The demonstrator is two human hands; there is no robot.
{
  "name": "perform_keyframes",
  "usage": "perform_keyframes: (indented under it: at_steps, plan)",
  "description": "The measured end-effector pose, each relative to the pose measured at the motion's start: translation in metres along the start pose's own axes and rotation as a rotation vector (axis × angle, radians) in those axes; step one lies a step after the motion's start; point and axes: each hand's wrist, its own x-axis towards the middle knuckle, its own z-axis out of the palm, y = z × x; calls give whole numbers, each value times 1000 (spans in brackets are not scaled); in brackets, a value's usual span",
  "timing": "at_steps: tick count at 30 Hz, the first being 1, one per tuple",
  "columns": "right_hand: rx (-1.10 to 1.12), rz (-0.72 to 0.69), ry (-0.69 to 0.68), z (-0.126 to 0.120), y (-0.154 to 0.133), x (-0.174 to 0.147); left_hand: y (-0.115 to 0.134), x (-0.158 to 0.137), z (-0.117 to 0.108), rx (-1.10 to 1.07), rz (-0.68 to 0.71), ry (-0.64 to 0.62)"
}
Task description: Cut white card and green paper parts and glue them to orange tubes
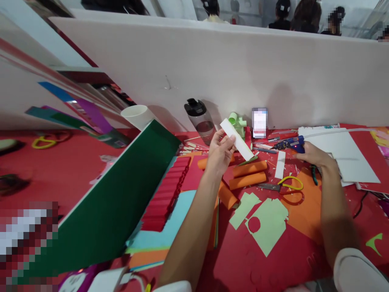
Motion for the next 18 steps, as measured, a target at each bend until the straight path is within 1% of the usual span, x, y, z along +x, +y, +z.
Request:
perform_keyframes:
  at_steps: [2,5,10,12,15,18]
  plan:
    - [-36,46,-7,1,-2,-1,-2,0,1,-8,-5,-2]
    - [-160,145,-5,3,-1,-1,-5,0,2,-22,-8,-7]
    - [-306,104,-52,4,4,3,-10,3,-2,1,-10,-37]
    - [-427,137,-53,4,5,5,-11,4,-4,19,-9,-61]
    - [-616,199,11,7,5,8,-14,5,-6,52,8,-88]
    - [-737,255,99,13,5,10,-14,6,-8,72,22,-84]
